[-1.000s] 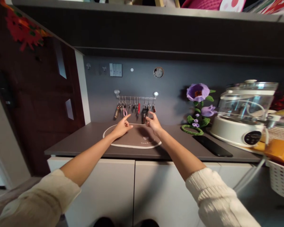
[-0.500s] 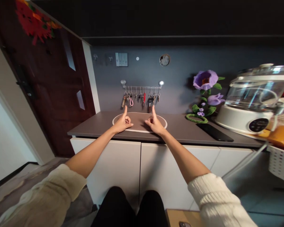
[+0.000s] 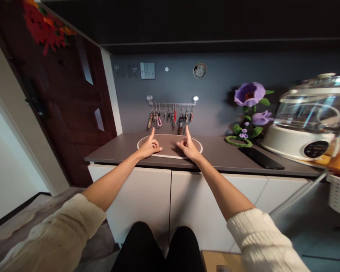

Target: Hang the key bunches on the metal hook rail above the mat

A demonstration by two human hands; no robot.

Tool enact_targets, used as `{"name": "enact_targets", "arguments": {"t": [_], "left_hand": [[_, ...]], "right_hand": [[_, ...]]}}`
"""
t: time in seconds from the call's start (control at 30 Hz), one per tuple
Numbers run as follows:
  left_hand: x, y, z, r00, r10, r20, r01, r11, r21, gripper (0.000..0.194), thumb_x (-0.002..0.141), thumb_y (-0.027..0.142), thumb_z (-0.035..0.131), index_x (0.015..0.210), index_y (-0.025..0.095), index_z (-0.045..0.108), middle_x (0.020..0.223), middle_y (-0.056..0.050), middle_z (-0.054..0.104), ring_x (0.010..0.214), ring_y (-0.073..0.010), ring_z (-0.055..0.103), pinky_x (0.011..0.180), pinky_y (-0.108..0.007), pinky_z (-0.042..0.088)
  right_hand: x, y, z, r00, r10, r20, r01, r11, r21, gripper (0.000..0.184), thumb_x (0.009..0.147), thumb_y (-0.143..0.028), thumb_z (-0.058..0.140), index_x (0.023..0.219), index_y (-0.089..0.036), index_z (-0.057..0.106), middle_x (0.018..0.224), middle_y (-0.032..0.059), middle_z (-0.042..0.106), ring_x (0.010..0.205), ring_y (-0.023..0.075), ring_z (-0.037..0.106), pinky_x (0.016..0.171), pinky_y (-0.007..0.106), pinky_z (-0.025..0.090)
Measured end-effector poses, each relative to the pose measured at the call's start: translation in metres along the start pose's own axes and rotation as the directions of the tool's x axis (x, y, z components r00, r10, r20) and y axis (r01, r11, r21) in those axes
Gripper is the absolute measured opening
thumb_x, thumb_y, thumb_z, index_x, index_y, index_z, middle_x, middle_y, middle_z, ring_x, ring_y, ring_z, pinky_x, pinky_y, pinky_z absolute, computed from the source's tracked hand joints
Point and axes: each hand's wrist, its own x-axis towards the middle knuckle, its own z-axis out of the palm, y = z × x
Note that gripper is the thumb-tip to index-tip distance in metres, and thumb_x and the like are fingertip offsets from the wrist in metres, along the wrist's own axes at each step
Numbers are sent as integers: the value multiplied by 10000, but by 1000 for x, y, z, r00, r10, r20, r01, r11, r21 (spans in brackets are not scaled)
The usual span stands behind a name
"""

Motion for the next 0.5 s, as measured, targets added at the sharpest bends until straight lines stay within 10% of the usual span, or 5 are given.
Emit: {"name": "enact_targets", "arguments": {"t": [0.27,0.5], "left_hand": [[41,-11,-28,954,-147,-262,181,977,112,964,691,364,639,1416,216,20,1139,-93,512,888,-137,525,779,-270,426],[104,-26,-66,877,-137,-461,299,906,299,970,591,416,710,1383,182,202,1389,-153,302,1283,-280,284,1039,-364,246]], "right_hand": [[49,16,-21,983,45,-178,-73,986,-149,604,681,-302,643,1244,-216,440,927,43,588,852,158,556,795,316,468],[124,32,-62,908,104,-407,-201,959,-202,864,571,-412,710,1311,-179,331,1344,155,366,1226,276,375,1000,417,342]]}}
